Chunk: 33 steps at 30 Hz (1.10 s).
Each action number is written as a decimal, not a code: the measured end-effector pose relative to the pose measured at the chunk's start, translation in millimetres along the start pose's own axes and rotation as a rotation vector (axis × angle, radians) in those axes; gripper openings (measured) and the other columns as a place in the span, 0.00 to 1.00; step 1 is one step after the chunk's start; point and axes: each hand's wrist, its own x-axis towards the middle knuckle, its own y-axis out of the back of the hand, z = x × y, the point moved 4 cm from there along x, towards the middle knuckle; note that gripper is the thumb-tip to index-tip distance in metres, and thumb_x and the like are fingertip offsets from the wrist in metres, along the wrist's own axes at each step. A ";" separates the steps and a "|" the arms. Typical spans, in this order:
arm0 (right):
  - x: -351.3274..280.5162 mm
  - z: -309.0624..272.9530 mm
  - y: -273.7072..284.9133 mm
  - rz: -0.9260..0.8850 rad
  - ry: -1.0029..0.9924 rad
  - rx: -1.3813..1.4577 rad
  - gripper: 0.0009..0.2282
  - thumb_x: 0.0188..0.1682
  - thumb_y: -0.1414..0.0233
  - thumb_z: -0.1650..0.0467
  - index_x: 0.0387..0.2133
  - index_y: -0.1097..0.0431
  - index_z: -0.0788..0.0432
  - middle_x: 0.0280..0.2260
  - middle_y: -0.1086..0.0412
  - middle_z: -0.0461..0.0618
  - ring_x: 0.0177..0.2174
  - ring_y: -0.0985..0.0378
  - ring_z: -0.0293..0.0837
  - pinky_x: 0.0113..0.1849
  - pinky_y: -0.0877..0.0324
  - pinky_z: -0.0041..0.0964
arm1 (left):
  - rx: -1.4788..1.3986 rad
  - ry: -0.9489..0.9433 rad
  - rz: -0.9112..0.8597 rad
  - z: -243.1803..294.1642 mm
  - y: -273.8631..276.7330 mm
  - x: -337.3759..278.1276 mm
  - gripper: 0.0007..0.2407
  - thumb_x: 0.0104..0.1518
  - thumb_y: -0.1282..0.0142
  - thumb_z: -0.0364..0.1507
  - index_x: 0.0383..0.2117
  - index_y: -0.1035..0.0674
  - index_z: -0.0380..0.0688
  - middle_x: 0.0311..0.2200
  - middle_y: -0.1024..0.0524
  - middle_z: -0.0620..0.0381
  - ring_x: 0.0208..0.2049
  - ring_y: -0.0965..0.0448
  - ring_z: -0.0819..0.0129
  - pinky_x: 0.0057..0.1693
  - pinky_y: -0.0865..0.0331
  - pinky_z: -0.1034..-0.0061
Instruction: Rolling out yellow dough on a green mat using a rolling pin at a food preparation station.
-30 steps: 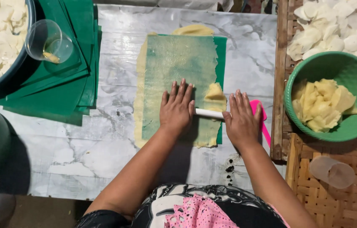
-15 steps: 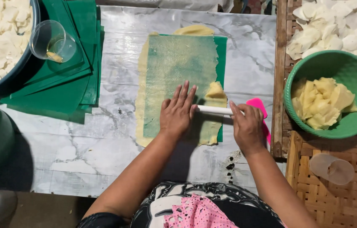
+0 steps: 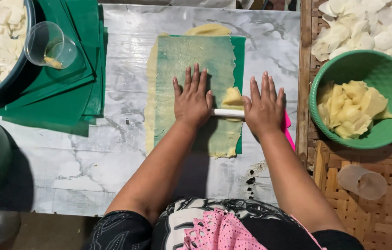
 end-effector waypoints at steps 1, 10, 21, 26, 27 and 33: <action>-8.0 0.4 -2.1 -0.001 0.000 0.000 0.26 0.62 0.63 0.58 0.69 0.46 0.58 0.70 0.54 0.67 0.69 0.55 0.60 0.63 0.61 0.70 | 0.000 0.001 -0.001 0.6 0.4 -8.5 0.27 0.68 0.69 0.43 0.74 0.50 0.53 0.76 0.62 0.54 0.76 0.67 0.58 0.73 0.76 0.43; -39.9 6.2 -25.4 0.091 0.098 -0.060 0.26 0.61 0.62 0.58 0.68 0.44 0.60 0.70 0.52 0.66 0.68 0.52 0.61 0.62 0.59 0.69 | 0.007 -0.046 -0.029 -4.0 -15.4 -38.6 0.26 0.67 0.69 0.41 0.73 0.48 0.56 0.75 0.57 0.56 0.75 0.63 0.56 0.74 0.67 0.51; -85.9 7.6 -25.5 -0.053 0.012 0.030 0.31 0.61 0.71 0.51 0.70 0.48 0.57 0.71 0.54 0.63 0.69 0.55 0.59 0.63 0.66 0.73 | -0.067 -0.057 -0.006 -8.6 -16.5 -82.8 0.27 0.67 0.68 0.44 0.73 0.46 0.56 0.74 0.51 0.54 0.75 0.56 0.55 0.73 0.66 0.45; -23.7 9.7 -24.1 -0.054 -0.017 0.008 0.28 0.63 0.69 0.54 0.70 0.49 0.56 0.72 0.57 0.62 0.70 0.58 0.57 0.63 0.69 0.73 | -0.040 0.074 0.014 -13.5 -1.7 -30.4 0.27 0.69 0.71 0.46 0.73 0.48 0.52 0.75 0.57 0.52 0.76 0.63 0.54 0.73 0.74 0.42; -15.0 7.0 -27.4 -0.103 -0.036 -0.009 0.27 0.63 0.72 0.53 0.71 0.50 0.52 0.72 0.57 0.60 0.70 0.59 0.55 0.63 0.70 0.74 | -0.031 0.112 -0.045 -16.9 -9.4 -22.4 0.28 0.68 0.73 0.48 0.74 0.50 0.53 0.75 0.60 0.53 0.76 0.66 0.55 0.73 0.77 0.41; -73.8 -0.5 -19.0 0.085 0.128 -0.072 0.25 0.59 0.61 0.62 0.70 0.46 0.56 0.70 0.51 0.62 0.68 0.48 0.58 0.62 0.60 0.72 | -0.016 -0.009 -0.010 -14.4 -29.4 -75.4 0.26 0.69 0.72 0.44 0.73 0.49 0.54 0.75 0.58 0.52 0.76 0.62 0.54 0.74 0.70 0.47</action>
